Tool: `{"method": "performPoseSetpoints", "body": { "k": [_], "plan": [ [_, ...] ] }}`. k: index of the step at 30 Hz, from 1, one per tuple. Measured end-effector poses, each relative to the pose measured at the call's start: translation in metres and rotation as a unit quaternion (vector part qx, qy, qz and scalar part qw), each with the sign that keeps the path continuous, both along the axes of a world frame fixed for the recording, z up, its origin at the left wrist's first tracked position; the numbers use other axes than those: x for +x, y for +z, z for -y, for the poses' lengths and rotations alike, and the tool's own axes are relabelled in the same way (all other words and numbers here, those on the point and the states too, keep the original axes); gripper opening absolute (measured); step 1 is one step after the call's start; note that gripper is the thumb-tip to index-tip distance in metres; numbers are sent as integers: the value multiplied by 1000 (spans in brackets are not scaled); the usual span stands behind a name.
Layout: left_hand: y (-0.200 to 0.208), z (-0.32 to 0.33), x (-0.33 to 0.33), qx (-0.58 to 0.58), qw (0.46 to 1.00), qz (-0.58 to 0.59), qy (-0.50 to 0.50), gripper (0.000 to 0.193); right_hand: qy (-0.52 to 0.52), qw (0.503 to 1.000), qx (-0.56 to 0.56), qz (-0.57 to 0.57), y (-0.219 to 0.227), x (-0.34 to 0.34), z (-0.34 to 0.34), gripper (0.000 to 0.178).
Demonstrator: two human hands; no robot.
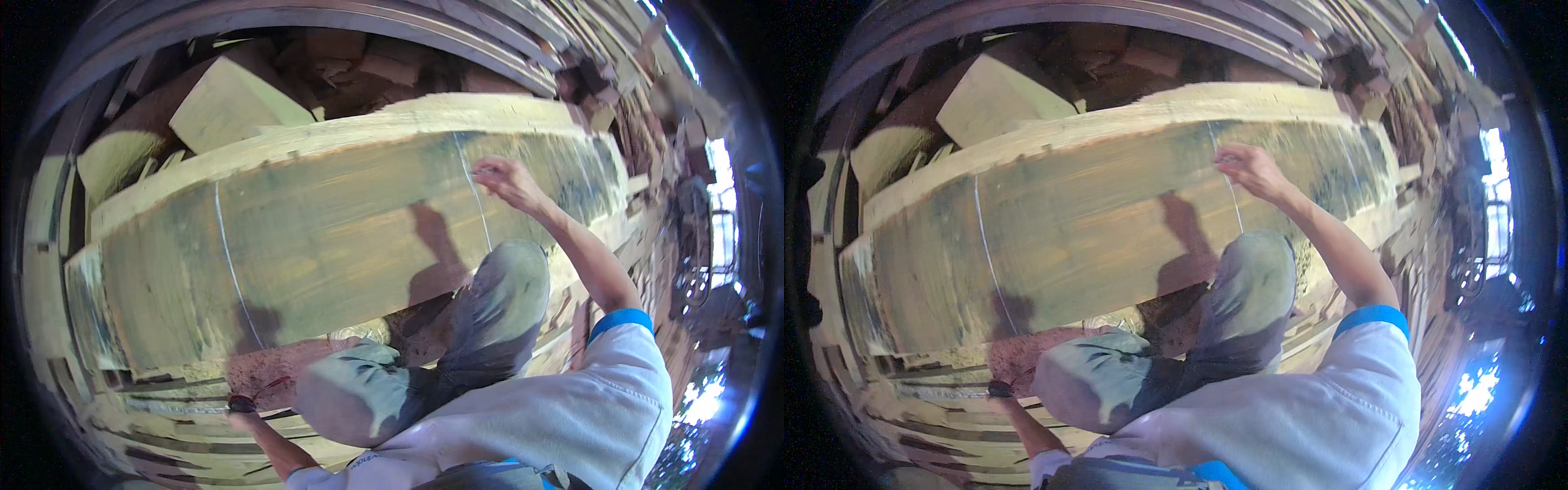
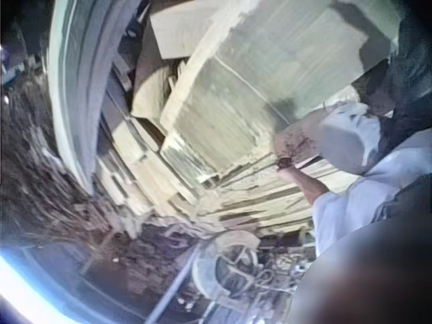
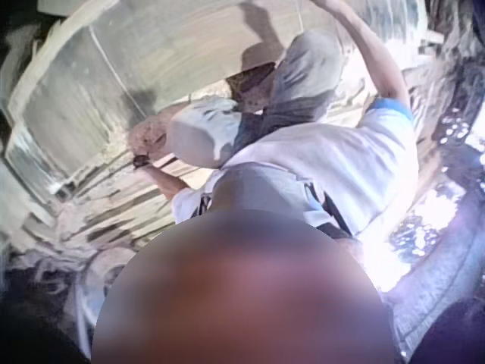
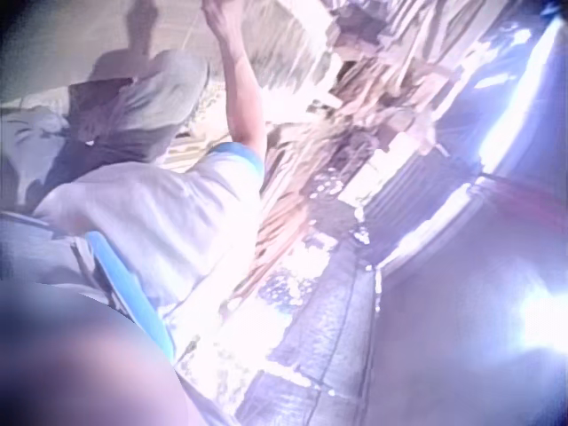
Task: The person uses a tape measure to measure a large wooden plank, then marks measurements with a pencil. The person also uses a crowbar to move the plank into position before measuring.
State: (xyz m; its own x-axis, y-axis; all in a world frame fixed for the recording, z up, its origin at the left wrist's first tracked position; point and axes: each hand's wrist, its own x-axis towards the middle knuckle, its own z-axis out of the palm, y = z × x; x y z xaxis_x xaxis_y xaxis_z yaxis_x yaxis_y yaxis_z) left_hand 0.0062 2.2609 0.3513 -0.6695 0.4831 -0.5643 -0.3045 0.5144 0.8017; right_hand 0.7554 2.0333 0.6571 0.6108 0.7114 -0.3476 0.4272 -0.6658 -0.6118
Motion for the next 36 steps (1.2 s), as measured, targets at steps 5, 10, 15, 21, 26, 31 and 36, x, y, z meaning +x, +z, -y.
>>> {"method": "performPoseSetpoints", "body": {
  "k": [5,10,15,21,26,31,36],
  "plan": [
    [108,-18,49,98,992,55,-57,29,-247,965,32,-86,-62,31,123,23],
    [230,-60,153,168,973,116,-108,21,-177,958,90,-208,-137,13,84,20],
    [336,-71,299,347,754,396,-392,25,175,971,105,-125,-118,1,-47,22],
    [391,-73,472,417,683,429,-418,15,321,930,179,24,-96,-28,-195,19],
    [388,-59,498,362,699,478,-390,24,29,968,232,-95,-148,-126,-192,25],
    [389,-90,468,373,690,475,-398,21,-2,973,231,3,-205,-175,-169,14],
    [370,-127,465,345,721,473,-372,25,80,980,160,88,-209,-192,-163,12]
  ]
}}
